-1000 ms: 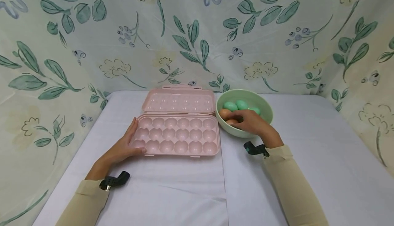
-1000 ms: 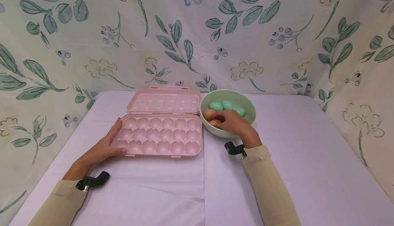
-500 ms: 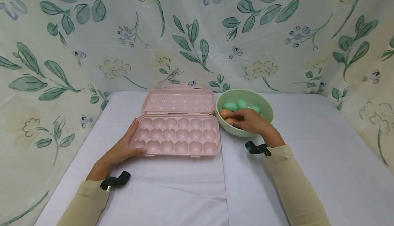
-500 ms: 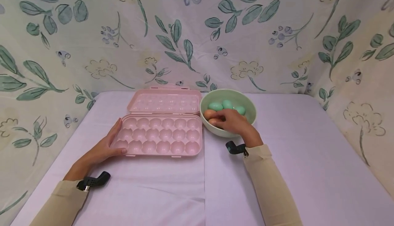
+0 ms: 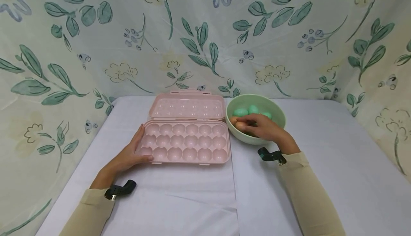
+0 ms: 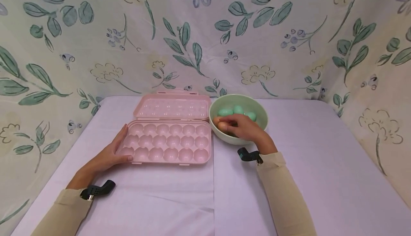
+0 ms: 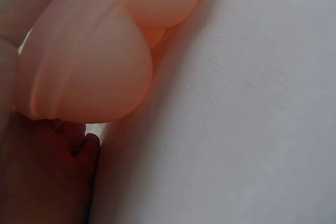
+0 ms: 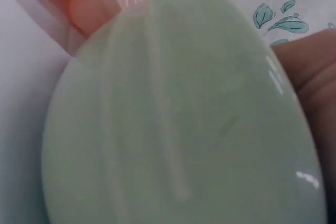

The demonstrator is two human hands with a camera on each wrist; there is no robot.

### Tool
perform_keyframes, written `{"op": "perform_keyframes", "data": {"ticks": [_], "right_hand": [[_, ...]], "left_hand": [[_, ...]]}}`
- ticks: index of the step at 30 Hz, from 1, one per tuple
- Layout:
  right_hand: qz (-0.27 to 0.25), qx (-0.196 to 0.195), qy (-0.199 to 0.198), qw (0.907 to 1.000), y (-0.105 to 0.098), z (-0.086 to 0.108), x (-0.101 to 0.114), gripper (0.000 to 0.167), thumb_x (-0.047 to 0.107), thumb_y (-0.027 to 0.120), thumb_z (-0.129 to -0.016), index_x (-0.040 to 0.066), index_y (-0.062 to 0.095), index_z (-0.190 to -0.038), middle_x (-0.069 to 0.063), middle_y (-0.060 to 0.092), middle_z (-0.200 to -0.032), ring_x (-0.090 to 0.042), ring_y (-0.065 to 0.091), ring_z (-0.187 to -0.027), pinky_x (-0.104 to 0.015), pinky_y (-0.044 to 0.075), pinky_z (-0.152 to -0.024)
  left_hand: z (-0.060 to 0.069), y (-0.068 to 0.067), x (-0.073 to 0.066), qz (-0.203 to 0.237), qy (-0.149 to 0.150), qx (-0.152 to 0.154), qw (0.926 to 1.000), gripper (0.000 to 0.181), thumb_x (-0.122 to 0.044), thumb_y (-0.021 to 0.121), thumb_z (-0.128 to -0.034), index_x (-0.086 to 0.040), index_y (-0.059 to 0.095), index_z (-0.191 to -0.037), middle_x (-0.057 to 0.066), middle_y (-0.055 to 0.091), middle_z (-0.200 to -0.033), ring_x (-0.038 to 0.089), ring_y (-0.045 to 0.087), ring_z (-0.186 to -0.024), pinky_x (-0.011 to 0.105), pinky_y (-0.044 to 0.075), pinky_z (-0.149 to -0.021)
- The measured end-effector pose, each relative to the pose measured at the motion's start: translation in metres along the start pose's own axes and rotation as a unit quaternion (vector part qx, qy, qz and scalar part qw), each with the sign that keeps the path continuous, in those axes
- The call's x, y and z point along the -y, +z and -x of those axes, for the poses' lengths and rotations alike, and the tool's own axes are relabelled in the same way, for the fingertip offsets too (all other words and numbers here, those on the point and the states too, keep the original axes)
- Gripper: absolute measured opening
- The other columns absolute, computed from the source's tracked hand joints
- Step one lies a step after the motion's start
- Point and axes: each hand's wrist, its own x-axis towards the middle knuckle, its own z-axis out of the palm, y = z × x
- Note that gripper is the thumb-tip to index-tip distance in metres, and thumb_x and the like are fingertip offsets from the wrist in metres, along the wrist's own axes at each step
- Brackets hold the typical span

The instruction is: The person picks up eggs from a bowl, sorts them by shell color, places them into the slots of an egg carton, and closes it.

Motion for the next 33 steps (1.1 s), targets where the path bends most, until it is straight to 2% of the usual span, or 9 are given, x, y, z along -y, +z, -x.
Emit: {"op": "perform_keyframes", "data": {"ticks": [4,9,15,19,26,29,33], "right_hand": [[-0.029,0.005,0.001,0.9996,-0.004,0.001,-0.001,0.041,0.028,0.063,-0.094,0.011,0.06,-0.131,-0.006,0.064,-0.123,-0.024,0.057,-0.113,-0.047,0.042,-0.099],[-0.059,0.001,0.004,0.9983,-0.007,0.002,-0.001,0.037,0.028,0.062,-0.095,0.012,0.062,-0.128,-0.005,0.063,-0.123,-0.025,0.055,-0.113,-0.046,0.04,-0.1],[-0.104,-0.006,0.011,0.9945,-0.008,0.0,-0.004,0.035,0.025,0.061,-0.096,0.009,0.059,-0.127,-0.007,0.058,-0.13,-0.031,0.054,-0.119,-0.047,0.043,-0.098],[-0.13,-0.012,0.027,0.9911,-0.006,-0.001,-0.005,0.036,0.026,0.061,-0.096,0.008,0.057,-0.127,-0.009,0.057,-0.131,-0.027,0.05,-0.124,-0.046,0.043,-0.099],[-0.134,-0.022,0.037,0.99,-0.004,0.002,0.005,0.044,0.026,0.059,-0.097,0.005,0.051,-0.134,-0.012,0.055,-0.131,-0.027,0.049,-0.123,-0.045,0.04,-0.102],[-0.13,-0.031,0.028,0.9907,-0.005,0.002,0.0,0.049,0.028,0.06,-0.097,0.003,0.049,-0.138,-0.013,0.055,-0.133,-0.028,0.05,-0.123,-0.044,0.04,-0.101],[-0.117,-0.048,0.013,0.9918,-0.007,0.002,0.001,0.048,0.027,0.06,-0.096,0.002,0.052,-0.136,-0.013,0.057,-0.129,-0.029,0.053,-0.118,-0.044,0.042,-0.099]], "left_hand": [[0.0,-0.001,0.001,-0.001,-0.001,0.001,1.0,0.118,-0.029,0.081,-0.0742,-0.02,-0.004,-0.156,0.002,-0.011,-0.162,0.034,-0.008,-0.147,0.067,0.003,-0.109],[0.0,0.0,0.001,-0.003,0.001,-0.001,1.0,0.118,-0.029,0.081,-0.0745,-0.021,-0.004,-0.156,0.002,-0.01,-0.162,0.033,-0.008,-0.147,0.067,0.003,-0.11],[0.0,-0.001,-0.001,0.004,-0.003,0.0,1.0,0.118,-0.028,0.08,-0.0743,-0.022,-0.005,-0.156,0.003,-0.01,-0.162,0.033,-0.007,-0.147,0.067,0.003,-0.11],[0.001,-0.001,0.0,0.011,0.0,0.002,0.9999,0.118,-0.027,0.08,-0.0747,-0.022,-0.005,-0.156,0.003,-0.009,-0.162,0.033,-0.007,-0.147,0.066,0.003,-0.11],[0.006,-0.002,0.003,0.02,-0.017,-0.003,0.9996,0.12,-0.026,0.08,-0.0739,-0.027,-0.008,-0.155,0.007,-0.006,-0.162,0.037,-0.002,-0.146,0.068,0.007,-0.109],[0.005,0.0,0.003,0.024,-0.016,-0.004,0.9996,0.119,-0.027,0.08,-0.0748,-0.028,-0.008,-0.155,0.007,-0.006,-0.162,0.037,-0.001,-0.146,0.068,0.007,-0.109],[0.003,0.001,0.001,0.023,-0.013,-0.005,0.9996,0.119,-0.028,0.079,-0.0754,-0.027,-0.009,-0.155,0.006,-0.005,-0.162,0.036,-0.001,-0.147,0.067,0.008,-0.11]]}}
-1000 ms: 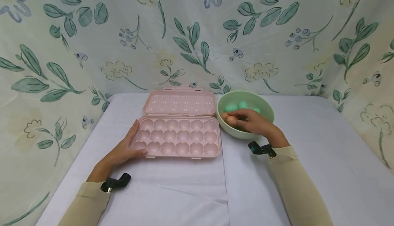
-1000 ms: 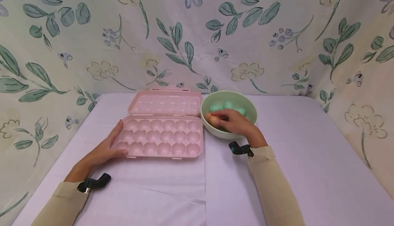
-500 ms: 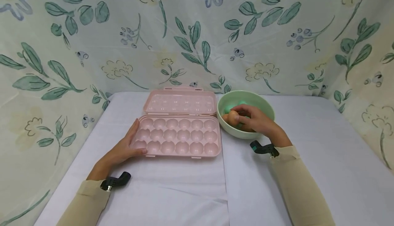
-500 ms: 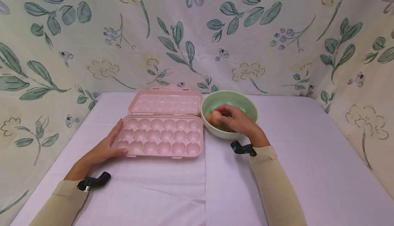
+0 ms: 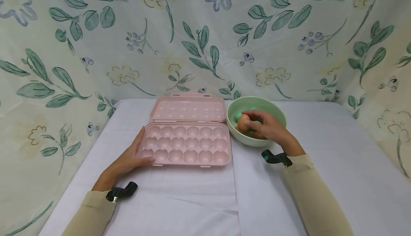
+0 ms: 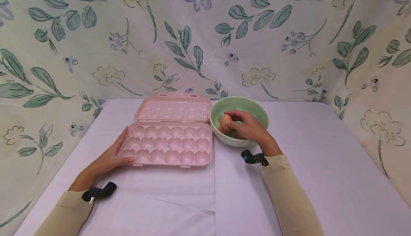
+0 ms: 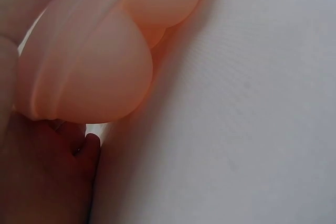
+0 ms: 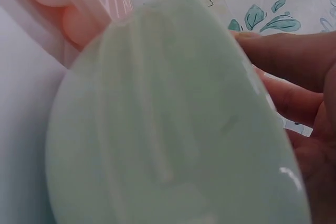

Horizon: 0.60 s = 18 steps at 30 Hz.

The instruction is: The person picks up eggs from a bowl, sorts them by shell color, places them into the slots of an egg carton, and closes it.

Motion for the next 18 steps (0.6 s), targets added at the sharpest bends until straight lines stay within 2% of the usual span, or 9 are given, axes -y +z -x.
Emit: {"op": "perform_keyframes", "data": {"ticks": [6,10,18], "right_hand": [[-0.01,-0.022,0.007,0.9997,0.003,0.001,0.004,0.046,0.029,0.063,-0.094,0.005,0.056,-0.132,-0.011,0.06,-0.125,-0.026,0.053,-0.117,-0.038,0.044,-0.096],[-0.014,-0.04,-0.005,0.9991,0.006,0.003,0.011,0.043,0.029,0.064,-0.094,0.005,0.057,-0.13,-0.011,0.06,-0.125,-0.027,0.054,-0.118,-0.036,0.045,-0.096],[-0.017,-0.039,-0.061,0.9973,0.016,0.0,0.026,0.037,0.019,0.067,-0.092,0.003,0.059,-0.125,-0.011,0.062,-0.12,-0.027,0.056,-0.115,-0.049,0.043,-0.098]], "left_hand": [[0.001,0.002,-0.002,0.002,0.0,-0.007,1.0,0.116,-0.03,0.077,-0.0776,-0.026,-0.008,-0.155,0.005,-0.004,-0.162,0.034,-0.001,-0.147,0.066,0.008,-0.11],[0.0,0.004,-0.003,-0.011,-0.003,-0.013,0.9998,0.113,-0.033,0.076,-0.0791,-0.026,-0.007,-0.155,0.004,-0.004,-0.162,0.033,0.0,-0.147,0.065,0.009,-0.111],[-0.002,0.005,-0.001,-0.022,-0.002,-0.032,0.9992,0.114,-0.035,0.077,-0.0788,-0.025,-0.006,-0.156,0.004,-0.002,-0.162,0.032,0.001,-0.147,0.063,0.009,-0.112]]}}
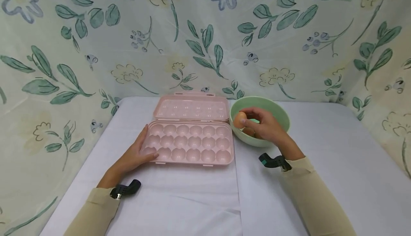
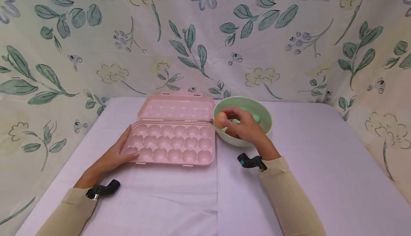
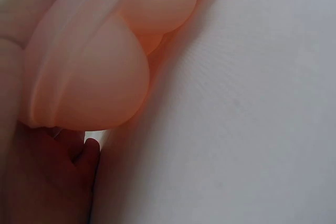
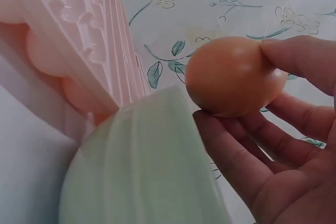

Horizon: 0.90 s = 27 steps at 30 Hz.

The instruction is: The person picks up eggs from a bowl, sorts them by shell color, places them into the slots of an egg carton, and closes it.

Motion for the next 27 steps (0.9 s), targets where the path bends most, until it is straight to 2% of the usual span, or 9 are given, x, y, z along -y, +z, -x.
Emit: {"op": "perform_keyframes", "data": {"ticks": [3,9,15,20,27], "right_hand": [[-0.002,0.007,-0.01,0.9999,0.004,0.0,0.005,0.036,0.014,0.066,-0.092,0.002,0.058,-0.125,-0.011,0.062,-0.12,-0.027,0.055,-0.115,-0.048,0.044,-0.097],[-0.003,0.022,0.006,0.9997,0.012,0.006,0.029,0.037,0.009,0.064,-0.093,-0.005,0.054,-0.126,-0.018,0.06,-0.12,-0.034,0.056,-0.112,-0.046,0.054,-0.086],[-0.008,0.029,-0.005,0.9995,0.019,0.008,0.043,0.035,0.004,0.063,-0.092,-0.009,0.054,-0.124,-0.02,0.059,-0.119,-0.035,0.055,-0.114,-0.047,0.046,-0.097],[-0.014,0.044,-0.019,0.9988,0.025,0.006,0.037,0.033,0.003,0.064,-0.092,-0.007,0.056,-0.122,-0.02,0.06,-0.119,-0.035,0.055,-0.114,-0.054,0.044,-0.098],[0.023,0.047,-0.01,0.9986,0.03,-0.001,0.004,0.034,0.014,0.069,-0.09,0.005,0.062,-0.122,-0.011,0.062,-0.121,-0.032,0.055,-0.117,-0.057,0.043,-0.098]], "left_hand": [[0.0,0.0,0.0,0.003,0.0,0.0,1.0,0.114,-0.035,0.077,-0.0787,-0.025,-0.006,-0.156,0.005,-0.002,-0.162,0.032,0.002,-0.147,0.063,0.01,-0.112],[0.001,0.001,-0.001,0.007,0.001,-0.002,1.0,0.115,-0.034,0.078,-0.0777,-0.024,-0.006,-0.156,0.005,-0.001,-0.162,0.032,0.003,-0.147,0.063,0.01,-0.112],[0.001,0.0,-0.003,0.01,0.006,0.001,0.9999,0.114,-0.033,0.077,-0.0781,-0.023,-0.005,-0.156,0.004,-0.002,-0.162,0.031,0.001,-0.147,0.064,0.009,-0.112],[0.001,0.0,-0.002,0.014,0.0,0.001,0.9999,0.115,-0.034,0.078,-0.078,-0.022,-0.006,-0.156,0.003,-0.002,-0.162,0.03,0.0,-0.147,0.063,0.008,-0.112],[0.002,0.0,-0.001,0.011,0.003,-0.002,0.9999,0.114,-0.035,0.078,-0.0785,-0.023,-0.006,-0.156,0.003,-0.002,-0.162,0.03,0.0,-0.147,0.062,0.008,-0.112]]}}
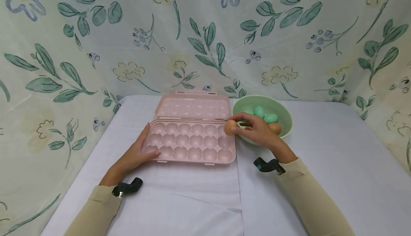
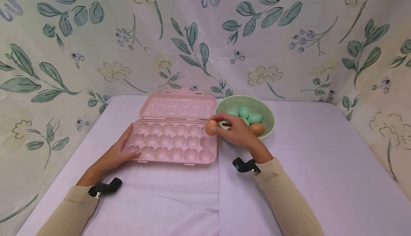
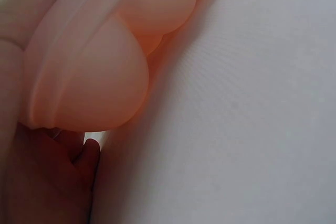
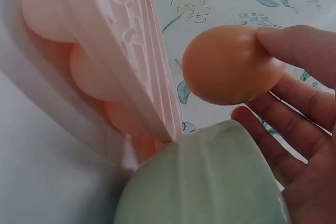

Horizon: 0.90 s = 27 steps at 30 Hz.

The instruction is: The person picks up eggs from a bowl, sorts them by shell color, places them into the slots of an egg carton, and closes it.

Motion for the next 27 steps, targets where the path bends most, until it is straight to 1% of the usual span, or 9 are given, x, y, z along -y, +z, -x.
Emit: {"op": "perform_keyframes", "data": {"ticks": [3,6,7,9,11,17,22,25,27], "right_hand": [[0.017,-0.003,-0.005,0.9998,0.001,0.0003,-0.0041,0.035,0.023,0.071,-0.089,0.011,0.064,-0.12,-0.006,0.063,-0.121,-0.026,0.056,-0.114,-0.055,0.045,-0.096],[0.043,-0.002,-0.013,0.999,0.0019,0.0017,-0.0036,0.037,0.03,0.073,-0.087,0.017,0.065,-0.12,0.0,0.063,-0.121,-0.021,0.062,-0.083,-0.043,0.054,-0.077],[0.052,0.0,-0.016,0.9985,0.0021,0.0019,-0.0028,0.038,0.032,0.073,-0.086,0.018,0.065,-0.12,0.001,0.062,-0.121,-0.018,0.06,-0.07,-0.037,0.053,-0.068],[0.068,0.005,-0.02,0.9974,0.0024,0.002,-0.0018,0.039,0.033,0.074,-0.086,0.019,0.065,-0.121,0.001,0.062,-0.12,-0.015,0.048,-0.049,-0.03,0.046,-0.052],[0.08,0.009,-0.021,0.9965,0.0024,0.0016,-0.0018,0.039,0.033,0.074,-0.085,0.018,0.065,-0.121,0.001,0.061,-0.118,-0.013,0.038,-0.04,-0.027,0.038,-0.046],[0.107,0.014,-0.002,0.9941,0.0027,0.0009,-0.0025,0.041,0.036,0.074,-0.084,0.018,0.065,-0.12,0.001,0.061,-0.116,-0.01,0.037,-0.043,-0.027,0.038,-0.05],[0.122,0.019,0.007,0.9924,0.0034,0.0014,-0.0021,0.041,0.038,0.074,-0.084,0.018,0.066,-0.119,0.0,0.061,-0.118,-0.016,0.043,-0.048,-0.031,0.042,-0.056],[0.125,0.022,-0.001,0.9919,0.0041,0.0013,-0.0023,0.04,0.036,0.076,-0.083,0.018,0.068,-0.117,0.001,0.062,-0.118,-0.02,0.054,-0.072,-0.037,0.047,-0.07],[0.126,0.024,-0.004,0.9917,0.005,0.0007,-0.0025,0.038,0.035,0.076,-0.082,0.018,0.069,-0.115,0.003,0.063,-0.117,-0.021,0.055,-0.092,-0.041,0.047,-0.081]], "left_hand": [[-0.0007,-0.0002,0.0003,0.001,0.003,-0.002,1.0,0.114,-0.033,0.077,-0.0785,-0.023,-0.005,-0.156,0.004,-0.001,-0.162,0.031,0.001,-0.147,0.062,0.009,-0.112],[-0.0009,-0.0001,0.0006,0.001,0.004,-0.001,1.0,0.114,-0.032,0.077,-0.0785,-0.024,-0.006,-0.156,0.005,-0.001,-0.162,0.032,0.002,-0.147,0.063,0.009,-0.112],[-0.0007,-0.0002,0.0004,0.001,0.002,0.0,1.0,0.114,-0.032,0.077,-0.0785,-0.024,-0.006,-0.156,0.004,-0.001,-0.162,0.031,0.002,-0.147,0.062,0.009,-0.112],[-0.0004,-0.0004,0.0002,0.003,0.0,0.001,1.0,0.114,-0.033,0.077,-0.0786,-0.026,-0.006,-0.155,0.003,-0.002,-0.162,0.03,0.002,-0.147,0.062,0.009,-0.112],[-0.0004,-0.0006,-0.0003,0.005,-0.001,0.002,1.0,0.114,-0.033,0.077,-0.0787,-0.027,-0.006,-0.155,0.002,-0.002,-0.162,0.03,0.001,-0.147,0.062,0.009,-0.112],[-0.0016,-0.0002,0.0022,0.01,0.002,0.002,0.9999,0.113,-0.032,0.077,-0.0789,-0.026,-0.006,-0.155,0.003,-0.002,-0.162,0.03,0.001,-0.147,0.062,0.008,-0.112],[-0.001,-0.0001,0.0021,0.008,-0.004,0.002,1.0,0.114,-0.034,0.078,-0.0784,-0.025,-0.006,-0.156,0.003,-0.002,-0.162,0.03,0.001,-0.147,0.062,0.008,-0.112],[-0.0011,-0.0004,0.0021,0.006,-0.004,0.002,1.0,0.114,-0.034,0.077,-0.0786,-0.026,-0.007,-0.155,0.003,-0.002,-0.162,0.03,0.001,-0.147,0.062,0.008,-0.112],[-0.0014,-0.0006,0.0017,0.004,-0.003,0.001,1.0,0.114,-0.034,0.077,-0.0786,-0.026,-0.006,-0.156,0.003,-0.002,-0.162,0.03,0.001,-0.147,0.062,0.008,-0.113]]}}
